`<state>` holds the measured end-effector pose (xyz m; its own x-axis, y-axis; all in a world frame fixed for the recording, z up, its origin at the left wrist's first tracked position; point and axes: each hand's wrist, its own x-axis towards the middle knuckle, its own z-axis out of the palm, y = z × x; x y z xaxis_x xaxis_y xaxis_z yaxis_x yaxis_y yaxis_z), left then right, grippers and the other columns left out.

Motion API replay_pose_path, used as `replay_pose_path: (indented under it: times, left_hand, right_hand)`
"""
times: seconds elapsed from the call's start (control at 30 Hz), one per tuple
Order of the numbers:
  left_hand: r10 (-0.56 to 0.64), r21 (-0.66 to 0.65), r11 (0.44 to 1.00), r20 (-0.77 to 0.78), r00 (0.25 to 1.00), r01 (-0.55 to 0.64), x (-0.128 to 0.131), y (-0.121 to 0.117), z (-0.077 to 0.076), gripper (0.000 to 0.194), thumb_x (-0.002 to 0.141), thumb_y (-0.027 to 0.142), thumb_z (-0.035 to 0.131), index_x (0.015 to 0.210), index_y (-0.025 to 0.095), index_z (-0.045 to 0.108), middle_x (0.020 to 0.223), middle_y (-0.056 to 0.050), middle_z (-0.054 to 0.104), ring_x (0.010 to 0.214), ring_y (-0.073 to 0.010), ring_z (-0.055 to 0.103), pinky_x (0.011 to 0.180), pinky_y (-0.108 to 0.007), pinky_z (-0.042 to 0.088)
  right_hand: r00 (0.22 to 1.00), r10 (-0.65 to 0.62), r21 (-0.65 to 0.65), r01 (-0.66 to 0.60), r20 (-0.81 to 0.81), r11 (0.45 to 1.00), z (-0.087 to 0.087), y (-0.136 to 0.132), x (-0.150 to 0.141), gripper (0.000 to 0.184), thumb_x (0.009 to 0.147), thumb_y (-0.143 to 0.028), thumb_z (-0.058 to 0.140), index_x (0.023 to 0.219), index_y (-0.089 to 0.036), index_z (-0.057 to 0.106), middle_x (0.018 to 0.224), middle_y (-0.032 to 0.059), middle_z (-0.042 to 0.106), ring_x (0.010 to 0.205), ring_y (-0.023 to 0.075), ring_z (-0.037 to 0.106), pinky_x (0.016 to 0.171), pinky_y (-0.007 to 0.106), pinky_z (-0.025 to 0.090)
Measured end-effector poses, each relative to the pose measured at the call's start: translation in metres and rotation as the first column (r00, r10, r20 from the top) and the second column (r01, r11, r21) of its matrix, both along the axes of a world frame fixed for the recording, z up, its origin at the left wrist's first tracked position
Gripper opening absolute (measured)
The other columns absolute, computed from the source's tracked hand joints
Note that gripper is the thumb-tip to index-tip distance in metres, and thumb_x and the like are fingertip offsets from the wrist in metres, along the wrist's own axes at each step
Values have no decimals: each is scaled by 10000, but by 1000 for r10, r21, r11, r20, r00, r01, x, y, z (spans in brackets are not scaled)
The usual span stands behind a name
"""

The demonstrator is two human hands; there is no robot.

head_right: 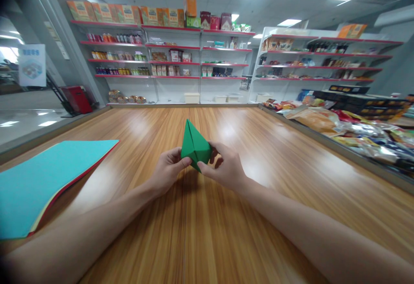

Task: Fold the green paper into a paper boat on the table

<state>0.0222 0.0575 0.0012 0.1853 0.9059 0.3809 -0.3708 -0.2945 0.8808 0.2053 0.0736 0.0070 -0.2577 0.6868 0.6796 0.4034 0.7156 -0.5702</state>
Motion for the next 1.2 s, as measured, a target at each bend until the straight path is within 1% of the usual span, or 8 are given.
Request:
replay_pose_path:
  times: [0.23,0.47,0.57,0.67,0.83,0.97,1.07,1.2]
  left_hand:
    - [-58,5,998,-24,998,58,-1,-2,3,281,683,344,790,816,112,704,755,-63,653,755,-199,608,785,-345,469]
    - [-96,42,994,-92,991,101,-2,-2,6,279,705,362,773,829,121,710,818,-75,677,796,-212,613,769,-323,455]
    - [-97,57,993,-99,990,103,-1,-3,9,280,714,372,764,821,119,710,810,-74,674,794,-213,614,777,-327,452]
    - [-72,75,994,-119,990,81,-1,-3,6,264,733,355,749,854,123,711,845,-77,683,815,-217,614,785,-324,453]
    - [59,87,995,-177,983,-44,-1,-3,-4,276,800,255,688,1063,173,667,1124,-98,645,1124,-239,540,995,-345,365]
    - [126,-52,989,-161,979,-136,-1,-1,-9,581,721,173,750,1261,209,537,1307,-129,530,1293,-257,401,1067,-392,295]
    - [119,-87,987,-177,977,-136,-1,-1,-8,562,719,145,731,1246,176,536,1285,-150,536,1281,-270,418,1056,-411,317]
    - [144,-90,982,-220,965,-167,-1,1,-7,489,716,115,705,1184,151,568,1226,-163,562,1238,-277,459,1028,-424,354]
  right_hand:
    - [1000,5,78,-4,-16,997,-1,-1,2,461,656,-269,710,1087,-153,596,856,57,627,702,166,617,482,252,578]
    - [987,-134,283,102,94,954,1,-6,4,545,652,-251,650,1184,-170,563,858,52,659,672,174,632,519,288,584]
    - [978,-175,308,133,115,942,1,-7,5,529,664,-254,640,1181,-173,560,828,42,663,626,163,632,509,282,569]
    - [984,-142,295,104,109,950,0,-6,5,521,675,-243,640,1181,-167,544,839,43,656,623,155,631,495,263,556]
    - [987,-116,238,86,115,968,-2,8,12,495,731,-274,648,1195,-171,508,932,67,618,612,130,606,435,231,507]
    - [954,-214,295,147,211,944,-3,31,29,252,832,-291,583,1057,-180,574,932,64,618,643,127,587,579,267,524]
    - [899,-257,293,154,356,944,0,51,51,145,879,-273,528,945,-178,615,943,72,634,801,176,610,697,295,504]
    - [777,-418,316,293,470,902,6,73,80,151,854,-258,554,931,-161,640,931,66,648,804,193,612,743,306,465]
